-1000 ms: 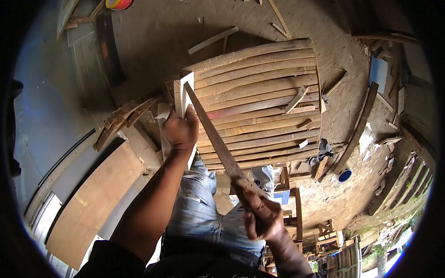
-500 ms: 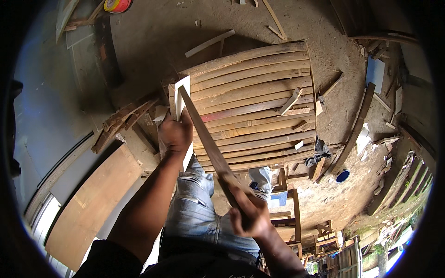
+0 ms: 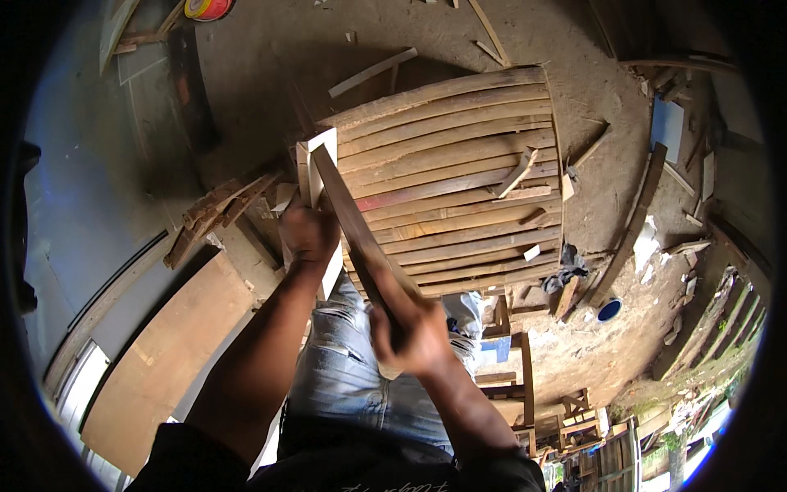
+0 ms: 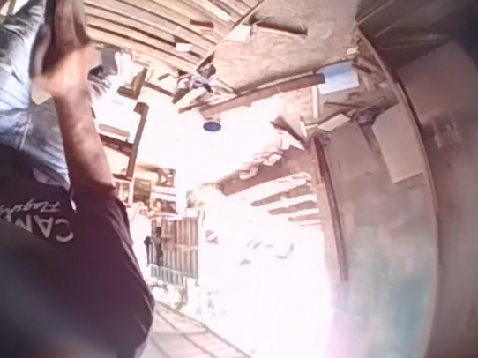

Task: The person uses a hand saw to cut a small rectangular piece of wood on a wooden workbench. After cutting, they inspect the cut piece and place it aside. The person then picks up another piece of wood and prepares to cut it.

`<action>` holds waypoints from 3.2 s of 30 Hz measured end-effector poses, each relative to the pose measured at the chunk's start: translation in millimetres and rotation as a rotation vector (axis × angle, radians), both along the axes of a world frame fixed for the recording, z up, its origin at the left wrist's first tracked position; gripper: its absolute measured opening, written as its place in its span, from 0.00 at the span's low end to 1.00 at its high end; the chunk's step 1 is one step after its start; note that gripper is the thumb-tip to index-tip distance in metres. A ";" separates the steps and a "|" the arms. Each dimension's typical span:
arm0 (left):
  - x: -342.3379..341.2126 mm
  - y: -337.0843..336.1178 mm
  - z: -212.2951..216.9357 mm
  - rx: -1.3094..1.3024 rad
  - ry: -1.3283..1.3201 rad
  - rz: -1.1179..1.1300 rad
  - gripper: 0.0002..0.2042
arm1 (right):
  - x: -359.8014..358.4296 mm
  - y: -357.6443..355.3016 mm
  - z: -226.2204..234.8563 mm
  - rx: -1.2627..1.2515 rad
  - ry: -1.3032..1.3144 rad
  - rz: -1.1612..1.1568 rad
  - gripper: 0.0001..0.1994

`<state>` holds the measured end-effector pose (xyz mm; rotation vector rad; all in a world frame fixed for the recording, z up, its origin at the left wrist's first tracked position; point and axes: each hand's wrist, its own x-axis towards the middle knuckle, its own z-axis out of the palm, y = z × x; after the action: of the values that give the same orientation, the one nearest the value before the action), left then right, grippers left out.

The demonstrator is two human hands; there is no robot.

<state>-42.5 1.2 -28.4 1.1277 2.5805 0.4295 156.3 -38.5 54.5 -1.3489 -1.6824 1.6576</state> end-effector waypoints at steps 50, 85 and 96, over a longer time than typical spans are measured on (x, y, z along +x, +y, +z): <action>-5.9 -4.0 -4.4 0.001 0.049 -0.013 0.15 | 78.7 -20.5 41.7 0.046 0.093 -0.001 0.26; -0.1 -7.7 -5.8 0.052 0.008 -0.028 0.12 | 51.0 -14.6 33.7 0.034 0.053 0.014 0.24; 1.2 -6.1 10.3 0.008 -0.174 0.034 0.23 | -41.0 58.6 -52.1 -0.037 0.149 -0.003 0.25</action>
<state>-41.4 -4.9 -18.1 1.0025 2.4517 0.5220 115.3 20.1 2.4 -1.2118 -1.5708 1.7497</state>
